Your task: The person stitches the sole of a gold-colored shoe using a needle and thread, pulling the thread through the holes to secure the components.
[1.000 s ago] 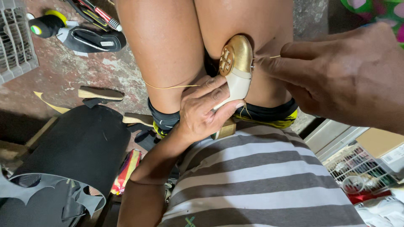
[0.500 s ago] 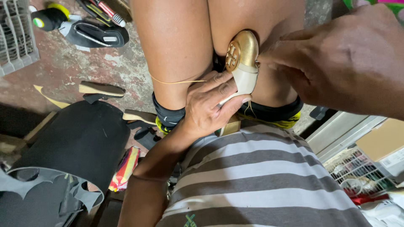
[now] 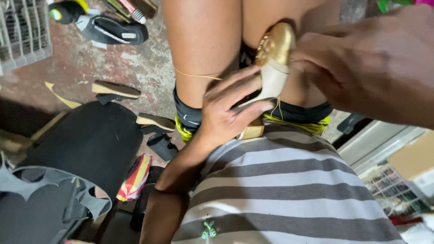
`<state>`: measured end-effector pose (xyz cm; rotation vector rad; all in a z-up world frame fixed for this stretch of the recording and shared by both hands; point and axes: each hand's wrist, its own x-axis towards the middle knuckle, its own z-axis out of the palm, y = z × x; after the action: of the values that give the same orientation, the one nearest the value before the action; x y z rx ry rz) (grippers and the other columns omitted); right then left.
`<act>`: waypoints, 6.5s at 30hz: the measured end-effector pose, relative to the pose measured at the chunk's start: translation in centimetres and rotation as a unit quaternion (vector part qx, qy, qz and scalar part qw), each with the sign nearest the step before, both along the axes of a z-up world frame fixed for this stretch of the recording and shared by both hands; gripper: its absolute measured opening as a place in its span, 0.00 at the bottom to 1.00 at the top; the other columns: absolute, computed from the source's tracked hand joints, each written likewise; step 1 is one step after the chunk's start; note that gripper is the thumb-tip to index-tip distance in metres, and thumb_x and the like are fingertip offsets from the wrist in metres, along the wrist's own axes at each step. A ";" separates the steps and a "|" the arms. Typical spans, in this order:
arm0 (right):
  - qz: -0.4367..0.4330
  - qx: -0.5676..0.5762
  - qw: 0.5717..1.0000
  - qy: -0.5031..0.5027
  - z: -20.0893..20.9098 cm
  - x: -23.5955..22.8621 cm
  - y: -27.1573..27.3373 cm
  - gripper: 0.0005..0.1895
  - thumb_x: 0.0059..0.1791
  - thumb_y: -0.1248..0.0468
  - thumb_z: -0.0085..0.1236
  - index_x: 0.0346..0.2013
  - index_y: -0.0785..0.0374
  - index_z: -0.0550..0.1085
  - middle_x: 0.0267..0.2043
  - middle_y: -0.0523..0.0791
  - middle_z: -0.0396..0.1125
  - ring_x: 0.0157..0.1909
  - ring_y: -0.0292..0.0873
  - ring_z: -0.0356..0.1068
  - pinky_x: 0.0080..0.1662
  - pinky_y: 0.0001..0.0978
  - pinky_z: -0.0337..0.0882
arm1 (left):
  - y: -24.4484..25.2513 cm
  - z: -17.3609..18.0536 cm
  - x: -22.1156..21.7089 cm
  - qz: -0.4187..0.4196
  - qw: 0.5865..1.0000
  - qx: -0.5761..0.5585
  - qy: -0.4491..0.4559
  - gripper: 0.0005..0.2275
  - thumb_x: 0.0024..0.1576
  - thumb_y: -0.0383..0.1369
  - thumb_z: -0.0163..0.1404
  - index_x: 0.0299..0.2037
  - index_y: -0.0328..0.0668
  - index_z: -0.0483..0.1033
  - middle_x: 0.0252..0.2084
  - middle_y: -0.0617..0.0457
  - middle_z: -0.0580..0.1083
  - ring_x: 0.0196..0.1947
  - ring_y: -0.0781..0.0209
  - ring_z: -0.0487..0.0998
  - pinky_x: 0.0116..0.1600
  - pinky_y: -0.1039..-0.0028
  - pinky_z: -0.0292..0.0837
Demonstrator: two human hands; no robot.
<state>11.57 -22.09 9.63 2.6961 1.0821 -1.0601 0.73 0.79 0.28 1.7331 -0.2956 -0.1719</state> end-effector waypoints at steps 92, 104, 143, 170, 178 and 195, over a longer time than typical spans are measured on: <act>0.004 0.152 0.979 -0.139 0.5 -2.7 -0.2 0.15 0.45 0.60 0.54 0.45 0.59 0.74 0.40 0.45 0.75 0.37 0.44 0.78 0.24 0.34 0.70 | -1.0 -3.9 -0.1 0.127 0.720 -0.392 0.558 0.01 0.61 0.25 0.53 0.40 0.37 0.75 0.25 0.57 0.72 0.16 0.77 0.63 0.19 0.87 0.54; 0.115 -0.025 0.989 -0.091 -2.9 -2.3 -1.8 0.16 0.56 0.43 0.41 0.47 0.41 0.75 0.22 0.38 0.69 0.23 0.36 0.70 0.26 0.30 0.66 | -0.5 -4.1 0.0 0.118 0.720 -0.406 0.550 0.05 0.62 0.27 0.55 0.44 0.35 0.75 0.26 0.55 0.73 0.16 0.76 0.63 0.20 0.87 0.54; 0.096 -0.120 0.986 0.069 -0.9 1.4 1.2 0.18 0.57 0.50 0.38 0.60 0.39 0.67 0.33 0.34 0.71 0.31 0.31 0.73 0.35 0.23 0.69 | 0.5 2.9 6.2 0.008 0.974 0.165 -0.153 0.09 0.60 0.26 0.58 0.50 0.41 0.77 0.61 0.52 0.72 0.56 0.51 0.74 0.64 0.67 0.71; -0.179 0.127 0.970 0.105 -5.1 -2.2 -4.6 0.21 0.49 0.65 0.55 0.57 0.60 0.75 0.38 0.46 0.73 0.26 0.40 0.72 0.27 0.36 0.71 | 1.8 6.9 7.6 -0.010 0.951 0.268 -0.155 0.18 0.52 0.35 0.60 0.52 0.35 0.77 0.58 0.43 0.72 0.58 0.42 0.73 0.66 0.56 0.70; -0.113 0.176 0.974 0.083 -4.8 -1.9 -4.4 0.20 0.47 0.65 0.61 0.54 0.56 0.74 0.38 0.44 0.71 0.30 0.44 0.74 0.32 0.37 0.71 | 0.4 7.6 6.8 -0.043 0.929 0.309 -0.202 0.14 0.58 0.31 0.65 0.53 0.43 0.79 0.56 0.55 0.71 0.51 0.54 0.72 0.54 0.70 0.74; 0.018 0.119 0.977 -0.179 0.6 -1.3 -0.2 0.27 0.41 0.61 0.57 0.55 0.58 0.77 0.41 0.39 0.71 0.40 0.37 0.75 0.36 0.28 0.73 | 1.3 6.0 7.3 -0.036 0.951 0.280 -0.126 0.08 0.68 0.29 0.57 0.46 0.36 0.70 0.45 0.50 0.73 0.44 0.52 0.75 0.48 0.65 0.73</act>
<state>10.23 -22.25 10.20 2.8754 1.2446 -0.4335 8.01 2.09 6.25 2.3149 -0.5378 -0.0897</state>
